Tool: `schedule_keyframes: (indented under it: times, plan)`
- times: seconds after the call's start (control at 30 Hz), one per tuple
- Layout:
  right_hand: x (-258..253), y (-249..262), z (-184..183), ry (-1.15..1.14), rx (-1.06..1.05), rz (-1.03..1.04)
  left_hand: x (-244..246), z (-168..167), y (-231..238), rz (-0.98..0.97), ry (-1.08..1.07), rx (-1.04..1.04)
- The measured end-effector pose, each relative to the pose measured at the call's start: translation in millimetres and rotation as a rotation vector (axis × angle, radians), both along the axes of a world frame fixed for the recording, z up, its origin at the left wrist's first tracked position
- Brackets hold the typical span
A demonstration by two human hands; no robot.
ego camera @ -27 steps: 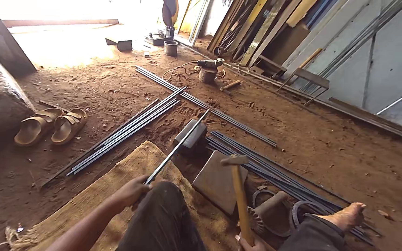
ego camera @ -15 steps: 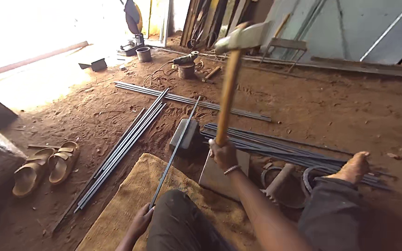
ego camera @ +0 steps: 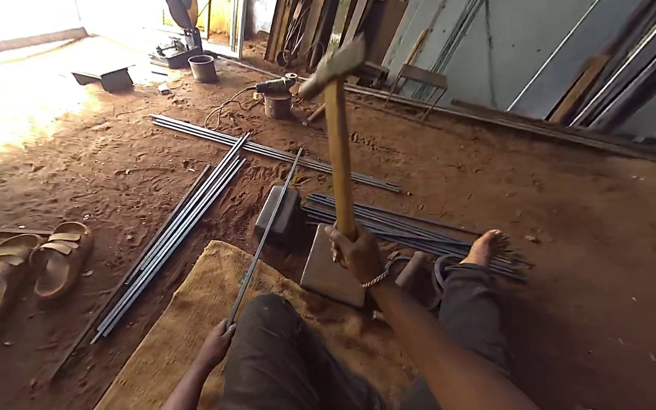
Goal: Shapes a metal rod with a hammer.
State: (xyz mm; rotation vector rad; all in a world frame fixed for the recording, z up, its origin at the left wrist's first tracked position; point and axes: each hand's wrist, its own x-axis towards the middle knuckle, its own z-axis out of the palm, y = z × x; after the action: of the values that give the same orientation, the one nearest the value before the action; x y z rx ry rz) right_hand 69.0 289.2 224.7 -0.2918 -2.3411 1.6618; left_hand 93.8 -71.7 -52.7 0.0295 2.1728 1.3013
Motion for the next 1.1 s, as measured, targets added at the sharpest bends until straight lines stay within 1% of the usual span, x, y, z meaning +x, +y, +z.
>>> schedule_keyframes:
  times: [0.07,0.1,0.17,0.2,0.23,0.27,0.33,0.37,0.4,0.47,0.53,0.6,0.67,0.73,0.8,0.9,0.97,1.03,1.1]
  plan:
    - [-21.4,2.4,13.2,0.071,0.048,-0.021,2.0,0.8,3.9,0.019,-0.002,0.03]
    - [-34.2,3.2,11.2,0.095,0.069,-0.032,4.2,2.0,5.2,0.031,-0.003,0.042]
    - [-50.2,1.0,-11.8,0.08,0.144,-0.051,11.4,5.7,6.7,0.036,-0.013,0.026]
    - [-54.5,-1.1,-29.6,0.0,0.195,-0.052,9.6,9.6,8.4,0.029,-0.013,-0.006]
    - [-60.5,-3.0,-51.3,-0.133,0.243,-0.046,1.4,12.7,9.9,0.018,-0.006,-0.039]
    - [-60.7,-6.4,-80.3,-0.317,0.262,-0.031,2.5,14.2,7.7,0.007,-0.018,-0.071]
    - [-55.2,-8.3,-138.5,-0.7,0.234,0.03,1.8,15.0,5.3,0.003,-0.032,-0.091]
    - [-53.3,-9.4,-156.4,-0.799,0.188,0.042,0.8,15.2,3.7,0.017,-0.042,-0.078]
    - [-53.8,-12.7,-162.2,-0.82,0.137,0.048,-1.4,15.5,1.1,0.038,-0.057,-0.057]
    - [-51.1,-17.4,-145.7,-0.786,0.166,0.059,-3.5,17.3,-3.9,0.075,-0.081,-0.012]
    - [-32.2,-10.9,-125.9,-0.726,0.239,0.039,-0.1,18.7,-5.6,0.07,-0.08,-0.017]
    - [-3.8,3.7,-115.3,-0.694,0.266,0.029,-1.0,28.0,-5.4,0.037,-0.032,-0.089]
    - [32.2,27.4,-111.0,-0.721,0.248,0.016,2.1,42.4,-4.7,0.03,0.025,-0.133]
    - [67.8,59.7,-112.1,-0.76,0.227,-0.006,4.3,71.3,-1.8,0.039,0.022,-0.097]
    - [101.4,94.4,-123.5,-0.801,0.252,-0.022,7.3,120.3,8.8,0.066,-0.093,0.026]
    - [144.8,133.2,-150.1,-0.952,0.4,-0.017,9.2,209.3,47.7,0.13,-0.346,0.431]
    - [171.4,145.7,-181.3,-1.011,0.449,-0.046,5.1,259.9,82.5,0.188,-0.463,0.713]
    - [184.7,155.2,-206.3,-1.024,0.378,-0.106,0.4,300.8,115.1,0.245,-0.509,0.899]
    - [182.5,158.3,-209.1,-1.019,0.262,-0.134,-3.3,333.1,141.9,0.292,-0.505,1.021]
